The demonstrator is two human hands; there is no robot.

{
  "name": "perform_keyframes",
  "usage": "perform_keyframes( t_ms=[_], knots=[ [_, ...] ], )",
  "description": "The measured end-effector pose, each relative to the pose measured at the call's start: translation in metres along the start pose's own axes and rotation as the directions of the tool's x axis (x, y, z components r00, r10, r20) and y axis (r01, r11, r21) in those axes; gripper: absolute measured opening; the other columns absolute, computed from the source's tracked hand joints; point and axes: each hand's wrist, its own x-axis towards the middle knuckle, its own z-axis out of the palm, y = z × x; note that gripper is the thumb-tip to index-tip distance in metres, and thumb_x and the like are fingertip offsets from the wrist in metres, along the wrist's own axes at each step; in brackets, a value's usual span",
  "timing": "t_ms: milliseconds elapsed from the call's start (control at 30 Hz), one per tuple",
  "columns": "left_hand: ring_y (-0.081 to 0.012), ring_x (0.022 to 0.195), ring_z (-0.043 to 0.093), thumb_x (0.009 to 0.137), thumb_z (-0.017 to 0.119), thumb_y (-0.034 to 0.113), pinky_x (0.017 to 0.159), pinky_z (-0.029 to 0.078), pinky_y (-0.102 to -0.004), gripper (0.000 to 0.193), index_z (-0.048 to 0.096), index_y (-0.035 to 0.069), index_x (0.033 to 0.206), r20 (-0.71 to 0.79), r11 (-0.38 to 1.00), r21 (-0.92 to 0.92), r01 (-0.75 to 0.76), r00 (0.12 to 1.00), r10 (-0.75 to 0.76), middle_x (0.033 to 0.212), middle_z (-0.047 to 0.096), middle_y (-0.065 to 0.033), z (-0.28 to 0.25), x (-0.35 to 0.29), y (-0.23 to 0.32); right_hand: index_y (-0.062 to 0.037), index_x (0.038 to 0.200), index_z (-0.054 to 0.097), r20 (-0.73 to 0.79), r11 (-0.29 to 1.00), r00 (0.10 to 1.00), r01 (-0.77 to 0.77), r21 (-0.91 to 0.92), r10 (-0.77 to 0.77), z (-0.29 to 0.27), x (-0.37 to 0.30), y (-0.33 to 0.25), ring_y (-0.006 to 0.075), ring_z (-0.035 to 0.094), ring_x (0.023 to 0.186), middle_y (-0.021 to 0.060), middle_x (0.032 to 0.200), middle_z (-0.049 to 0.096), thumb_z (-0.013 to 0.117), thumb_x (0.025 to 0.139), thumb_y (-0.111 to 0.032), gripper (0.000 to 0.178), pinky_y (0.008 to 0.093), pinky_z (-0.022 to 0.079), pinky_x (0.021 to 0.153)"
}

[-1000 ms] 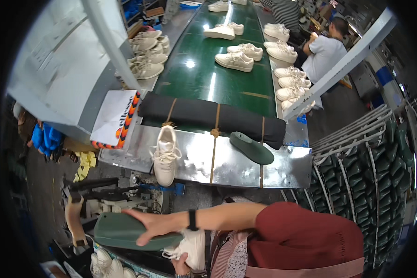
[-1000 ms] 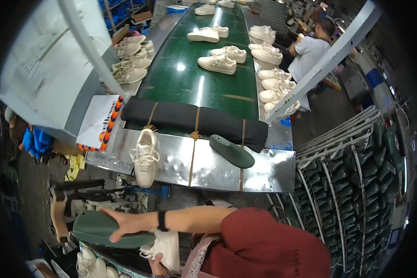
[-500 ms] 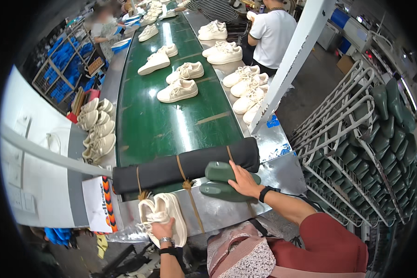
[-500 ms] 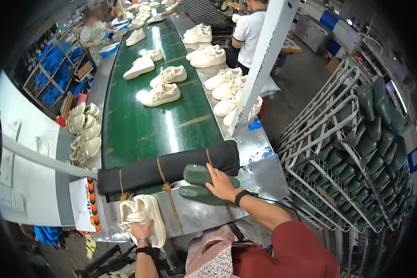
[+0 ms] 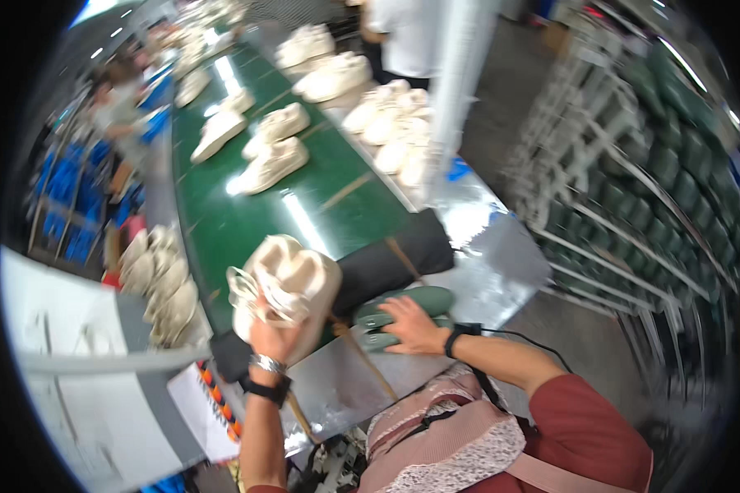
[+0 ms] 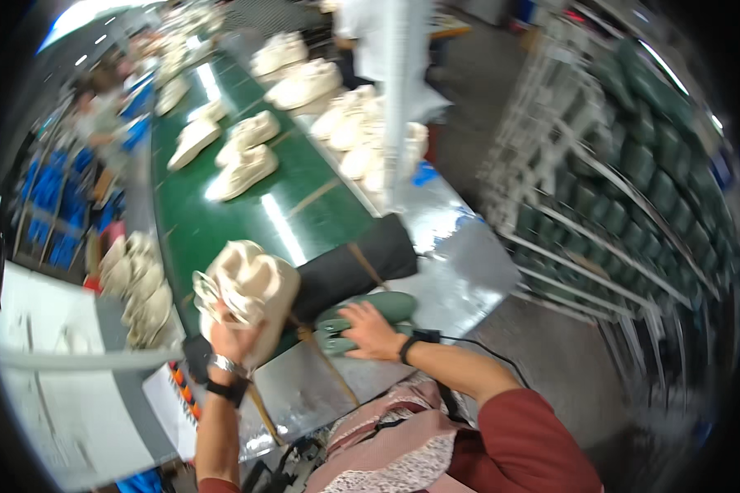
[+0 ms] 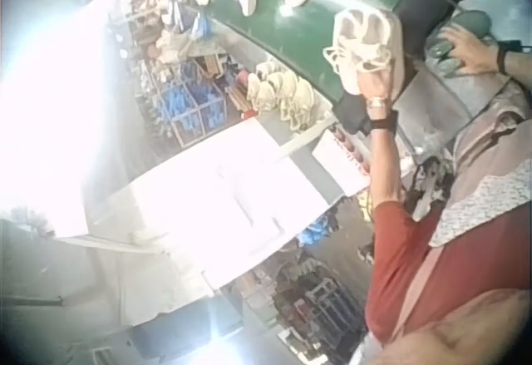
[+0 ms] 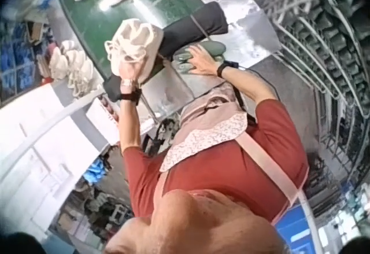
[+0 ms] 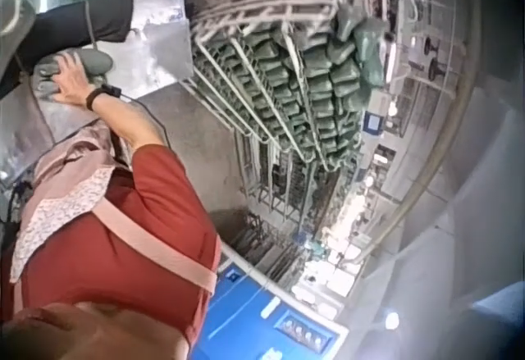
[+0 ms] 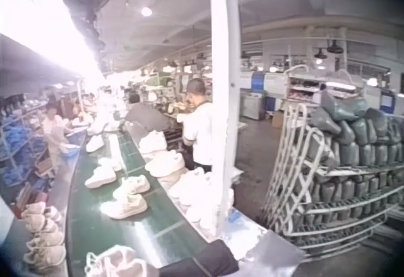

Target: The person picks up a shoe last from a rack, inserts it into a shoe, and presses the sole against a rotating brush. They then remove the shoe last and place the shoe on a conveyor belt, repeating the process.

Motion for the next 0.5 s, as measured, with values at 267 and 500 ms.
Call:
perform_keyframes(
  t_ms=[267, 500],
  knots=[
    [-0.0286, 0.122, 0.054, 0.095, 0.067, 0.036, 0.099, 0.046, -0.0402, 0.062, 0.049, -0.004, 0.139, 0.832, 0.740, -0.288, 0.608, 0.541, -0.121, 0.132, 0.057, -0.0210, 0.119, -0.017, 0.007, 0.0011, 0.106, 0.071, -0.099, 0.510, 0.666, -0.458, 0.728, 0.739, -0.043, -0.070, -0.030, 0.0334, 0.054, 0.114, 0.0186, 0.124, 0.055, 0.078, 0.076, -0.049, 0.059, 0.0412, 0.044, 0.096],
    [-0.0274, 0.129, 0.049, 0.102, 0.031, 0.066, 0.109, 0.040, -0.0414, 0.078, 0.039, 0.003, 0.147, 0.782, 0.196, -0.352, 0.915, 0.172, 0.598, 0.141, 0.051, -0.0131, 0.285, -0.159, 0.280, -0.0002, 0.136, 0.055, 0.000, -0.086, 0.204, 0.416, 0.905, 0.979, -0.128, -0.280, -0.046, 0.0189, 0.053, 0.121, 0.0091, 0.133, 0.059, 0.070, 0.091, -0.050, 0.068, 0.0316, 0.041, 0.103]
  ],
)
